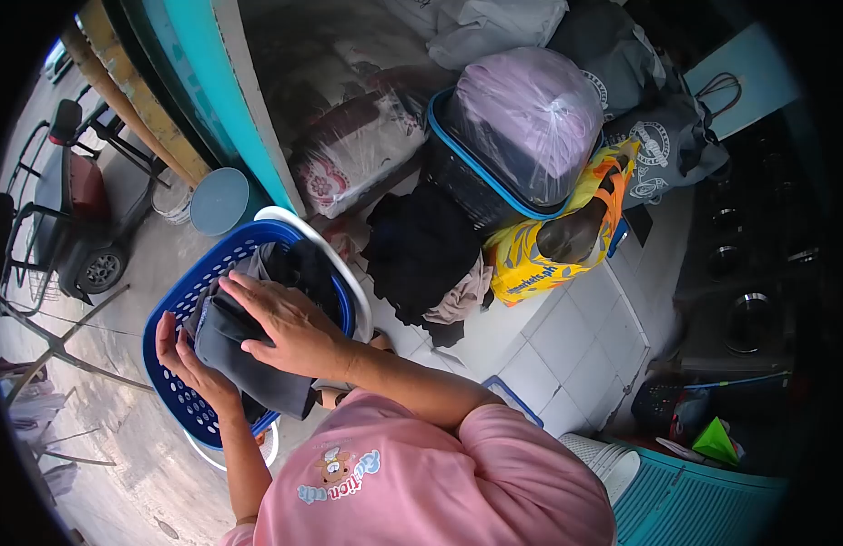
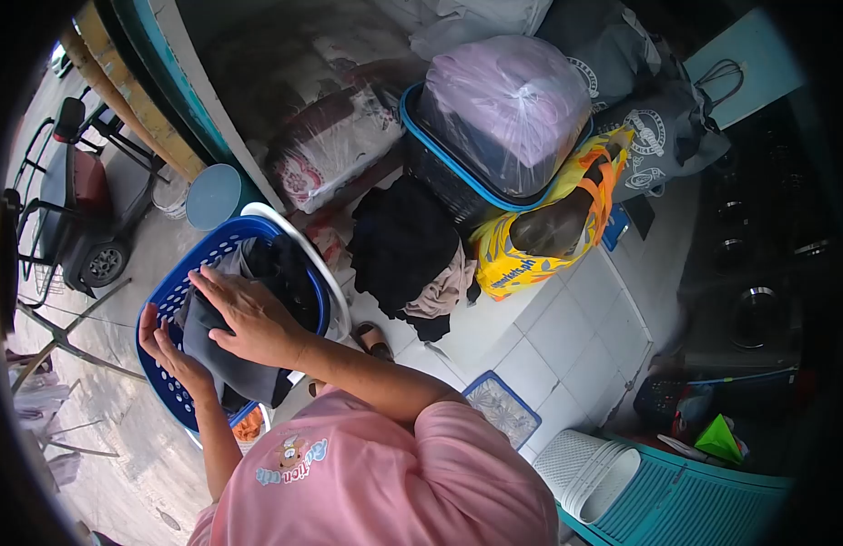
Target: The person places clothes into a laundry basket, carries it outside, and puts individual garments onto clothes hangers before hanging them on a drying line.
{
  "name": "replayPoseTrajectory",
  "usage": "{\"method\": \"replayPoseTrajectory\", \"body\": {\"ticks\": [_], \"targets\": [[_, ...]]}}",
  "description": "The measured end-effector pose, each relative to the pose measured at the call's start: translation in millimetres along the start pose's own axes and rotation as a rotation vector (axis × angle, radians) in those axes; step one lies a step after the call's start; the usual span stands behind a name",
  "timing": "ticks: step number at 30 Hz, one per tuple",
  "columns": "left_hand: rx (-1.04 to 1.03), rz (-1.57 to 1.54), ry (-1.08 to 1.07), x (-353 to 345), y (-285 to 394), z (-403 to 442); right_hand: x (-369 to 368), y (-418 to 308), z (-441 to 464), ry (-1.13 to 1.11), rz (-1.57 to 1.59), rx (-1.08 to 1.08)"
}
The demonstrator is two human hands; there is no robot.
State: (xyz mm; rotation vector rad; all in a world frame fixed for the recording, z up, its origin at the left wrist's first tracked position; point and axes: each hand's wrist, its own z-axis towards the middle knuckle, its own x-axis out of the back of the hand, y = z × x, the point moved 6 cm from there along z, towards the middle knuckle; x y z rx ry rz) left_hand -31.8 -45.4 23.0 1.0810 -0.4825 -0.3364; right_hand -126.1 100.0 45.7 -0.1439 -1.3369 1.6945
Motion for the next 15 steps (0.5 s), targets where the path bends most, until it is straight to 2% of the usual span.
{"method": "replayPoseTrajectory", "body": {"ticks": [2, 3, 5, 6, 7, 9, 10, 11, 12, 13, 14, 15], "targets": [[-0.091, 0.025, -0.041, -18, 29, 6, 28, 18, -12, 0.155, 0.048, 0.006], [-0.072, -0.020, -0.129, -38, 44, -8, 48, 42, -42, 0.205, 0.210, -0.217], [-0.016, -0.170, -0.347, -87, 48, -20, 80, 95, -98, 0.418, 0.144, -0.387], [0.035, -0.210, -0.497, -116, 51, -26, 91, 127, -135, 0.578, 0.266, -0.584], [0.092, -0.245, -0.652, -145, 53, -33, 102, 149, -173, 0.789, 0.429, -0.670], [0.195, -0.261, -0.899, -208, 36, -50, 122, 189, -254, 1.111, 0.411, -0.858], [0.338, -0.276, -0.957, -239, 16, -61, 127, 206, -294, 1.244, 0.431, -1.008], [0.477, -0.289, -1.002, -270, -5, -71, 129, 220, -329, 1.299, 0.438, -1.187], [0.641, -0.277, -0.971, -298, -27, -79, 125, 242, -363, 1.331, 0.476, -1.234], [0.804, -0.262, -0.929, -322, -51, -87, 123, 262, -387, 1.336, 0.543, -1.385], [0.799, -0.250, -0.922, -344, -71, -90, 119, 278, -406, 1.328, 0.568, -1.442], [0.941, -0.154, -0.858, -360, -101, -95, 115, 293, -420, 1.310, 0.647, -1.495]]}}
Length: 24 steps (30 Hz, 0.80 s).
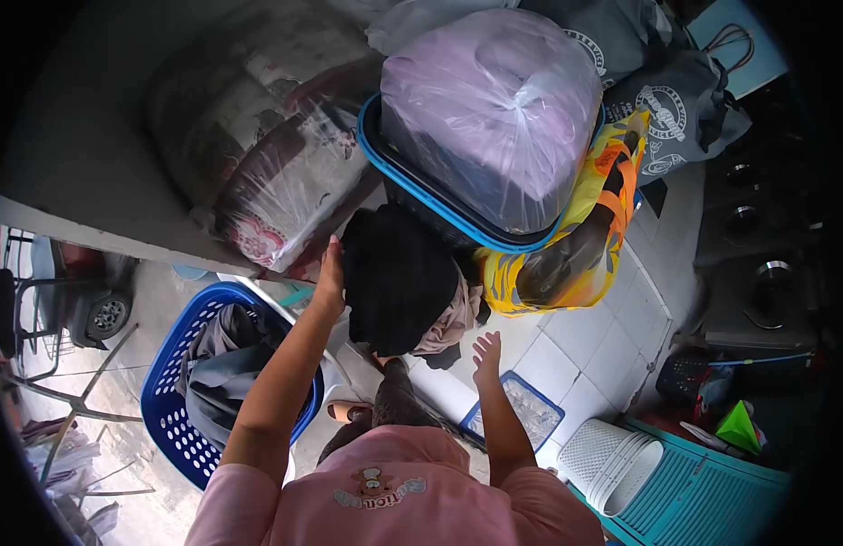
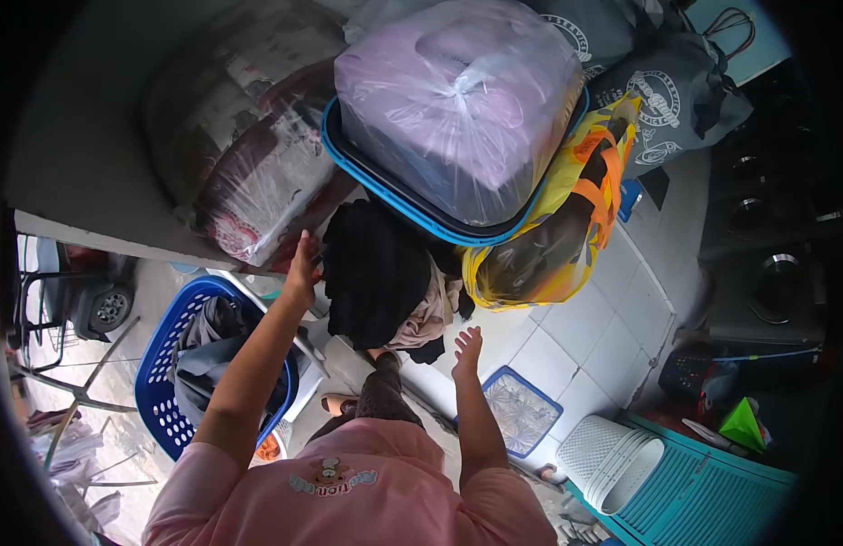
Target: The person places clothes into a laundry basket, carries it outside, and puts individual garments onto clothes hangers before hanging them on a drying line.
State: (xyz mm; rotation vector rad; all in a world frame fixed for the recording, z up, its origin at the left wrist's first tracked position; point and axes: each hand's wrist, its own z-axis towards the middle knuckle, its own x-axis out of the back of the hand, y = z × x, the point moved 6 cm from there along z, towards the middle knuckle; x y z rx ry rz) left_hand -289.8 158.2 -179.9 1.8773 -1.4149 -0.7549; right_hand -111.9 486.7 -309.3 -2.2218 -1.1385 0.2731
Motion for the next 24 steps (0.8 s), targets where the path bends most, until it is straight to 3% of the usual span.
{"method": "replayPoseTrajectory", "body": {"ticks": [1, 4, 5, 6, 8, 10, 12, 15, 17, 18, 24], "targets": [[0.144, -0.011, 0.091, 1, -21, 26, 5, 8, 17, 0.016, 0.018, -0.033], [0.138, 0.055, 0.052, 7, -46, 83, 0, 20, 44, 0.028, 0.039, -0.031], [0.118, 0.121, 0.159, 9, -58, 88, -3, 23, 51, 0.027, 0.054, 0.015], [0.100, -0.052, 0.030, 4, -72, 105, -5, 26, 58, 0.013, 0.052, 0.028], [0.306, -0.403, -0.406, 4, -124, 150, -18, 14, 42, -0.067, 0.006, 0.111], [0.322, -0.367, -0.399, -6, -140, 149, -41, 14, 37, -0.139, 0.015, 0.032], [0.291, -0.303, -0.393, -18, -140, 152, -56, 62, 87, -0.369, 0.412, 0.178], [0.243, -0.207, -0.384, -22, -138, 148, -68, 67, 88, -0.493, 0.480, 0.141], [0.207, -0.144, -0.367, -34, -127, 148, -84, 13, 56, -0.540, -0.389, 0.660], [0.183, -0.117, -0.354, -33, -127, 136, -91, -6, 44, -0.166, -0.972, 1.182], [0.027, 0.069, -0.282, -44, -91, 90, -84, -19, 5, -0.302, -0.900, 1.129]]}}
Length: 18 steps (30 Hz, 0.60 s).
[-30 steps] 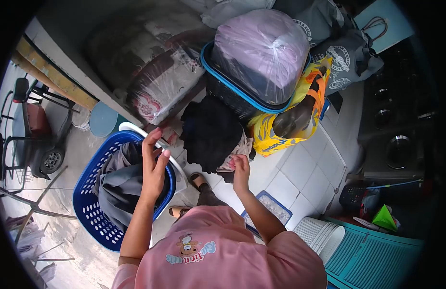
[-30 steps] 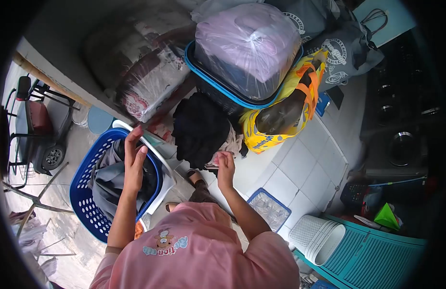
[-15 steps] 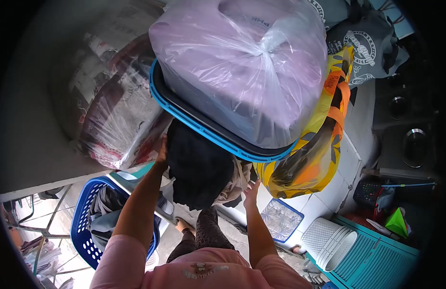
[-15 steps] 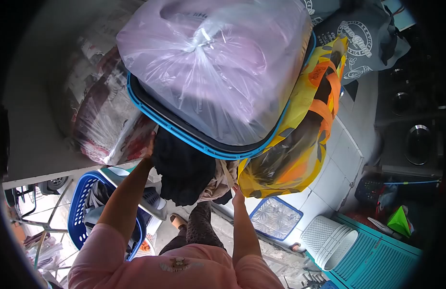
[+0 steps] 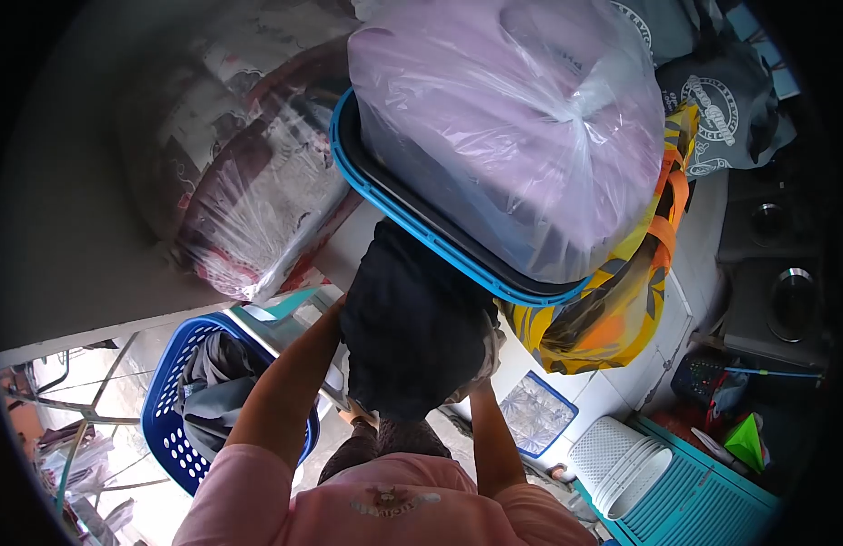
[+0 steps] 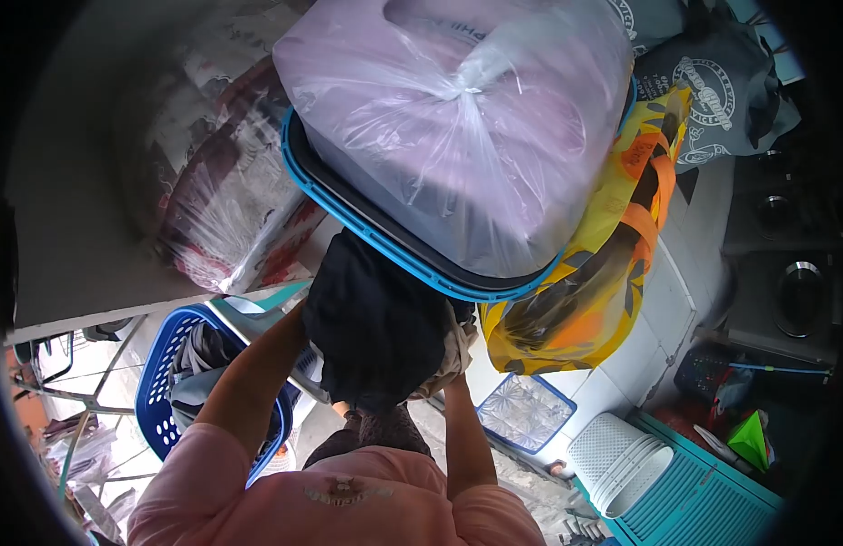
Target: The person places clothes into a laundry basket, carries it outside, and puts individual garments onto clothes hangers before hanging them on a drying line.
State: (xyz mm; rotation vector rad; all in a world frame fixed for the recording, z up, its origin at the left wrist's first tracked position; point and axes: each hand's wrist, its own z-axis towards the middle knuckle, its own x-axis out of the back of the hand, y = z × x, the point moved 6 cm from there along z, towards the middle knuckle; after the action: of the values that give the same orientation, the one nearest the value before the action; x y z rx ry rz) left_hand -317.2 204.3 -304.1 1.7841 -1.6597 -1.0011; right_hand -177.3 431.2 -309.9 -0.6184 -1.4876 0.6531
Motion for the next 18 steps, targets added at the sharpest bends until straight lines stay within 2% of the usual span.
{"method": "replayPoseTrajectory", "body": {"ticks": [5, 9, 14, 18], "targets": [[-0.135, 0.179, 0.044, -9, 32, -62, 48, -16, -54, -0.030, 0.108, 0.016], [-0.234, 0.288, 0.169, -10, 50, -123, 81, -23, -137, -0.133, 0.204, 0.080], [-0.335, 0.363, 0.437, 41, 83, -195, 117, -22, -175, -0.363, 0.299, 0.229], [-0.408, 0.439, 0.613, 134, 72, -302, 94, -78, -135, -0.508, 0.345, 0.326]]}}
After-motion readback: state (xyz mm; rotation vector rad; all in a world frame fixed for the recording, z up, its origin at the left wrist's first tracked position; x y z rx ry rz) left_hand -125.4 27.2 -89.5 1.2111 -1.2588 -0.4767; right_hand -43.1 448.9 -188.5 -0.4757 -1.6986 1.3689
